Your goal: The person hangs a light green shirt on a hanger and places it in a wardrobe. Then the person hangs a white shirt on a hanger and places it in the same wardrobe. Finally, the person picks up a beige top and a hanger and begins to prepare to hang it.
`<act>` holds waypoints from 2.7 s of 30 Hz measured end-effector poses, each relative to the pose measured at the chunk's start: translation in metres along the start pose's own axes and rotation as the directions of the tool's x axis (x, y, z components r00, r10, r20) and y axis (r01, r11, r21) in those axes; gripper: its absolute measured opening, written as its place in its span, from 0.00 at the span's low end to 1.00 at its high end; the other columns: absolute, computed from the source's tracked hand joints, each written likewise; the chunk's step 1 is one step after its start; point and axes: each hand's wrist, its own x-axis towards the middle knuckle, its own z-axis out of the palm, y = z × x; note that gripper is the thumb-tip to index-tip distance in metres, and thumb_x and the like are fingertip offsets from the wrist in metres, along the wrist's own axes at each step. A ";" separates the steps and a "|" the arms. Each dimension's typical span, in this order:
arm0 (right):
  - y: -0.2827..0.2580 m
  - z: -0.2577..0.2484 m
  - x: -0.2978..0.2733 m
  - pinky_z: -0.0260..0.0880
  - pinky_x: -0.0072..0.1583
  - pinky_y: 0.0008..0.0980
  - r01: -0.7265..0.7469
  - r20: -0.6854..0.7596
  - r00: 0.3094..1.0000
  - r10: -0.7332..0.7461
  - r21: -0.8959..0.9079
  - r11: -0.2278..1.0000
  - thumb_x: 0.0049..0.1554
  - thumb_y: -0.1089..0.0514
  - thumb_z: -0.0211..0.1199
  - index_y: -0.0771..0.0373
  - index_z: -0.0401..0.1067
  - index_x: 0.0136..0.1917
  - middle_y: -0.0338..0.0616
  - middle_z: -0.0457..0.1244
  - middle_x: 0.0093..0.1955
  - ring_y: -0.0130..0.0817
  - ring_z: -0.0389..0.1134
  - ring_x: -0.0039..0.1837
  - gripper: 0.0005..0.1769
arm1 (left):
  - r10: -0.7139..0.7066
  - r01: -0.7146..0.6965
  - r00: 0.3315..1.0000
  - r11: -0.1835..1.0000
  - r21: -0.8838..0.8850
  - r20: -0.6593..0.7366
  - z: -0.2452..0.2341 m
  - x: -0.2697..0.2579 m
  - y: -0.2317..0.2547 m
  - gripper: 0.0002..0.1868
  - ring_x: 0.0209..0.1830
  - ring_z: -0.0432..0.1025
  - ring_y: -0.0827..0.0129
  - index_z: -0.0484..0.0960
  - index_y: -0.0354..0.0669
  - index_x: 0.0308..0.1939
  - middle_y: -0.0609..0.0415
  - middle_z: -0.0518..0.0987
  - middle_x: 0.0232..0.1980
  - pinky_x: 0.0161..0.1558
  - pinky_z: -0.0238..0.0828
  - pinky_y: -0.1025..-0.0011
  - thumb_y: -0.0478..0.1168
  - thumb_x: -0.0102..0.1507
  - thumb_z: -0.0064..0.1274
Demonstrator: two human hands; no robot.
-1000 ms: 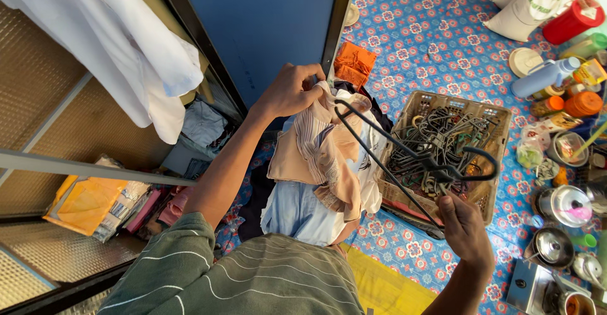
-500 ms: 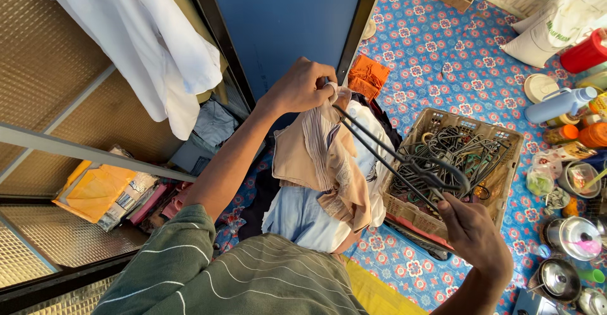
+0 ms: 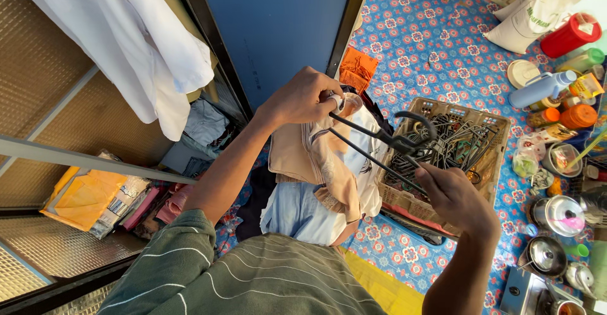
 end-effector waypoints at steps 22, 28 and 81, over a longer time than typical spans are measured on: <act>-0.016 0.067 0.047 0.49 0.32 0.35 0.271 -0.242 0.946 -0.217 0.215 0.938 0.69 0.53 0.50 0.67 0.62 0.34 0.38 0.48 0.24 0.25 0.45 0.29 0.23 | 0.139 -0.130 0.984 0.988 -0.084 0.111 -0.025 -0.023 0.058 0.14 0.39 0.75 0.60 0.81 0.31 0.50 0.45 0.78 0.41 0.42 0.70 0.61 0.40 0.67 0.55; -0.011 0.063 0.036 0.52 0.35 0.32 0.273 -0.207 0.951 -0.231 0.203 0.940 0.70 0.52 0.50 0.67 0.63 0.36 0.37 0.49 0.27 0.26 0.48 0.31 0.23 | 0.562 -0.432 0.821 0.728 0.532 -0.102 -0.016 -0.025 0.050 0.09 0.46 0.75 0.66 0.85 0.54 0.41 0.60 0.80 0.41 0.50 0.65 0.56 0.46 0.59 0.58; -0.007 0.058 0.081 0.67 0.45 0.27 0.257 -0.218 0.953 -0.212 0.204 0.945 0.49 0.67 0.72 0.65 0.73 0.45 0.37 0.66 0.38 0.25 0.66 0.42 0.11 | 0.054 -0.087 0.953 0.991 -0.099 -0.298 -0.015 -0.090 -0.057 0.19 0.21 0.59 0.74 0.80 0.33 0.39 0.54 0.68 0.24 0.26 0.54 0.69 0.48 0.74 0.53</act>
